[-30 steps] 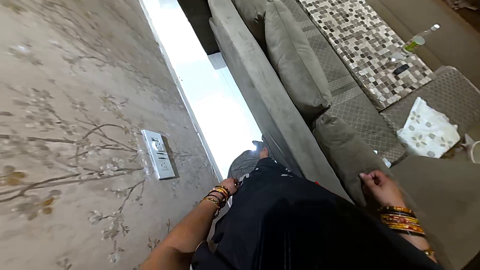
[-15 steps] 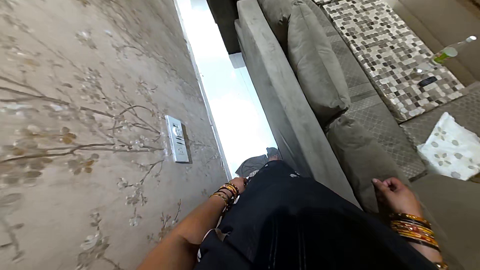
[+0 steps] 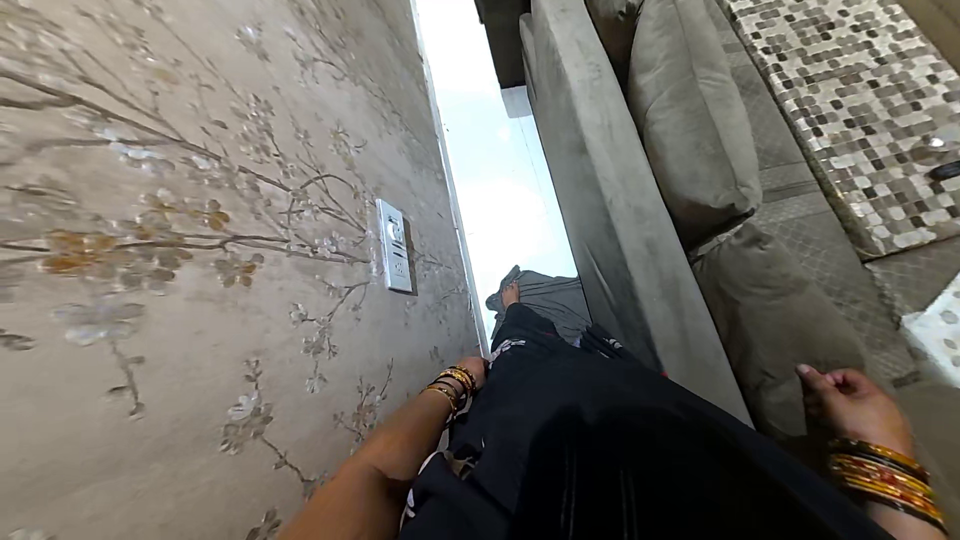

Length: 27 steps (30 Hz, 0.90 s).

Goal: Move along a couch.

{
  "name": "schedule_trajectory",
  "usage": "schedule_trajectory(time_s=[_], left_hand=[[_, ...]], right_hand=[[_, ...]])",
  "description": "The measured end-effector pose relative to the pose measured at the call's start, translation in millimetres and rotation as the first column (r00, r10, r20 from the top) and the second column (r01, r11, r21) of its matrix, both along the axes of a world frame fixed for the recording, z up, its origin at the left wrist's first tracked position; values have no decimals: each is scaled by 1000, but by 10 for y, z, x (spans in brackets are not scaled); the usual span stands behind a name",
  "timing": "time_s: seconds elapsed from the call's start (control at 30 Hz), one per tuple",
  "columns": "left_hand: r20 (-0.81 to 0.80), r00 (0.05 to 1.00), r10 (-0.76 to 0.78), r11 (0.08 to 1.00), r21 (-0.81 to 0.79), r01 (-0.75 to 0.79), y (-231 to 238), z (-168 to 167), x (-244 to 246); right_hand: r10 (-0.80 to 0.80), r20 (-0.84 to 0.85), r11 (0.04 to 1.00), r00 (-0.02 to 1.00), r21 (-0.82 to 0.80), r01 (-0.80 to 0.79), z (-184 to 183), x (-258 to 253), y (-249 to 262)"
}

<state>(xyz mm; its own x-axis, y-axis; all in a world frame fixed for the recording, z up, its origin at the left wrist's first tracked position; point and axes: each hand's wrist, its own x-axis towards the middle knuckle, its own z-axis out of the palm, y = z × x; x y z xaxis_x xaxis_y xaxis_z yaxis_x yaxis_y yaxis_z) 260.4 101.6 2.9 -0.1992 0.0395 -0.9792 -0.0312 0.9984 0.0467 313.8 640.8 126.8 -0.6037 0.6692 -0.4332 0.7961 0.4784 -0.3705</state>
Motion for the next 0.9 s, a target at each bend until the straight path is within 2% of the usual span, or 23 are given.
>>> schedule_trajectory(time_s=[0.23,0.4,0.53,0.77,0.9], left_hand=[[53,999,7,998,-59,-4,-91,97,113],[12,996,88,995,-52,-87,-171,85,154],[-12,996,94,994,-49,-94,-225,61,99],[57,998,20,998,-53,-17,-74,112,37],[77,997,-2,1000,-21,4,-81,-68,137]], right_hand=[[-8,20,1000,1000,-11,8,65,-64,-20],[-4,22,999,1000,-33,5,35,-27,-45],[-4,31,999,1000,-36,5,28,25,-69],[20,-5,999,1000,-25,-20,19,144,-119],[80,-6,997,997,-8,-80,-5,180,-124]])
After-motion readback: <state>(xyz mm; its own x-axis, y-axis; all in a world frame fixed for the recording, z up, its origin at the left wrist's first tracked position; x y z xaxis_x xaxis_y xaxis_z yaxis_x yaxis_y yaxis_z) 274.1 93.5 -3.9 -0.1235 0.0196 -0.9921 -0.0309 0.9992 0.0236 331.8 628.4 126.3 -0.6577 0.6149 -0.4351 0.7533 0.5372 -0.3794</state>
